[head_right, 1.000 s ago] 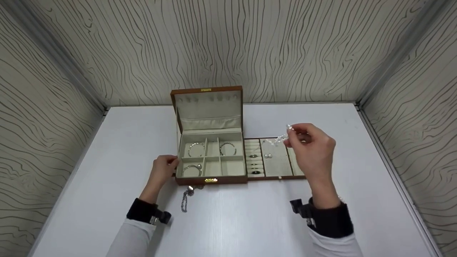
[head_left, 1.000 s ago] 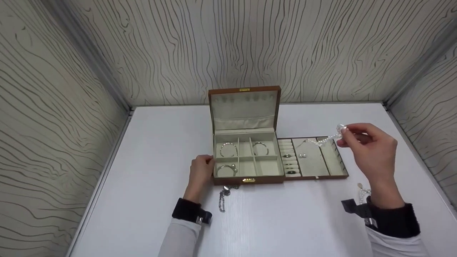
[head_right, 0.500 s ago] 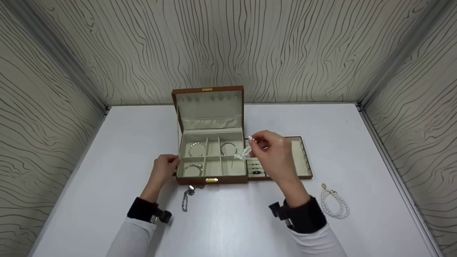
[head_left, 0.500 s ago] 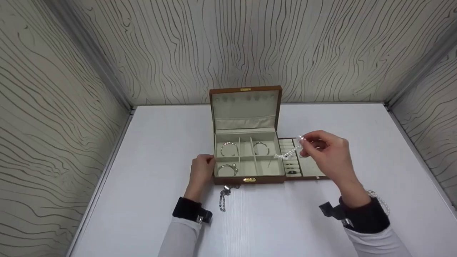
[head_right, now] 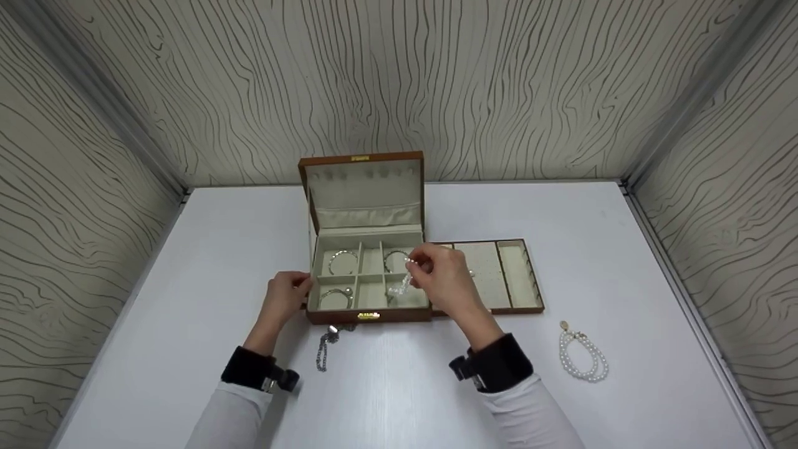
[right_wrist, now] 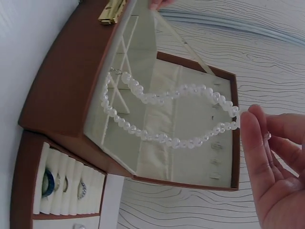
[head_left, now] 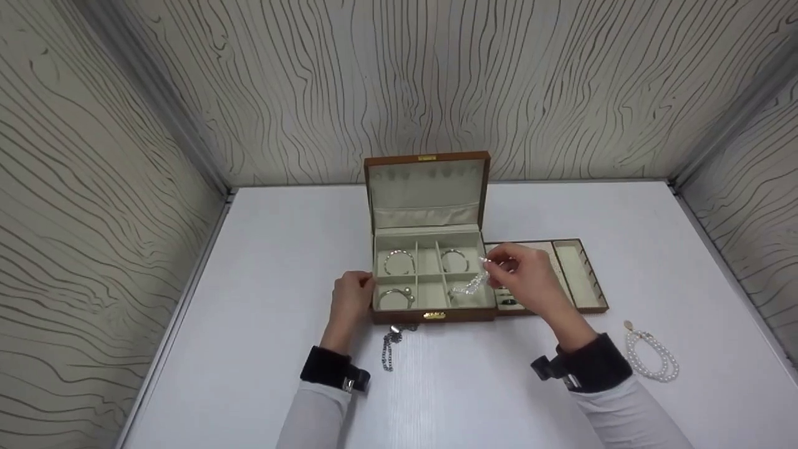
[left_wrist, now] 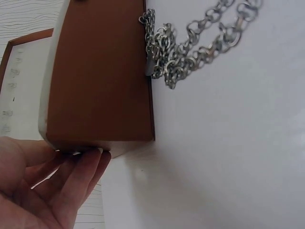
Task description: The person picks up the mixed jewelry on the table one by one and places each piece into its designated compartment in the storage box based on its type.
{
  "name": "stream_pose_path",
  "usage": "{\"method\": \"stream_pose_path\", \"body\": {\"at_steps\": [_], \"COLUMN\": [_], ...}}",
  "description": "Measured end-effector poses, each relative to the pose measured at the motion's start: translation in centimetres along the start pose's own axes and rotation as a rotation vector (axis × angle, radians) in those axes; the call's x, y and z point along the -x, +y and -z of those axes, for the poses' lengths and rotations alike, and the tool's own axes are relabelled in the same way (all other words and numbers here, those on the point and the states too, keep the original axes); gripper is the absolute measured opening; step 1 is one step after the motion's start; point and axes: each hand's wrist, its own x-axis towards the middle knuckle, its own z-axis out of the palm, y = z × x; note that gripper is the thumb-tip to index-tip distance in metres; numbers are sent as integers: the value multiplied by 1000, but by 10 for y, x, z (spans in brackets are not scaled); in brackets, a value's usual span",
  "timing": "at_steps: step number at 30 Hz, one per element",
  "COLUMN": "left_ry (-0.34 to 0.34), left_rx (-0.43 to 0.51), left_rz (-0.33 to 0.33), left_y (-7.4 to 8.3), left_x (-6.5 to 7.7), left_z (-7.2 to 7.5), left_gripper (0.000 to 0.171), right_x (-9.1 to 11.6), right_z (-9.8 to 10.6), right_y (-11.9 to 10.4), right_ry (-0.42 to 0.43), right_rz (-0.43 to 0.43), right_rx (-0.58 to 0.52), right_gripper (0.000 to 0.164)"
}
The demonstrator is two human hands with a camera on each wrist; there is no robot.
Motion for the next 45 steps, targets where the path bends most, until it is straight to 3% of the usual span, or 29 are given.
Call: {"method": "stream_pose_path", "body": {"at_steps": [15, 20, 27, 31, 45], "left_ry": [-19, -15, -14, -19, -30], "left_rx": [9, 9, 16, 21, 21], "left_rz": [36, 33, 37, 42, 67], "left_y": [1, 1, 1, 1, 0], "left_x": [0, 0, 0, 0, -2], "left_z": [0, -1, -1, -1, 0], "left_gripper": [19, 18, 18, 19, 19], "right_x": [-5, -4, -1, 1, 4], "right_z": [-36, -46, -54, -54, -58], "right_y": [33, 43, 53, 53, 52], "right_ry": [-195, -251, -358, -414, -478], "right_rz": [-30, 11, 142, 148, 129], "right_rx": [203, 284, 395, 415, 453], "right_gripper": [8, 13, 16, 15, 18]}}
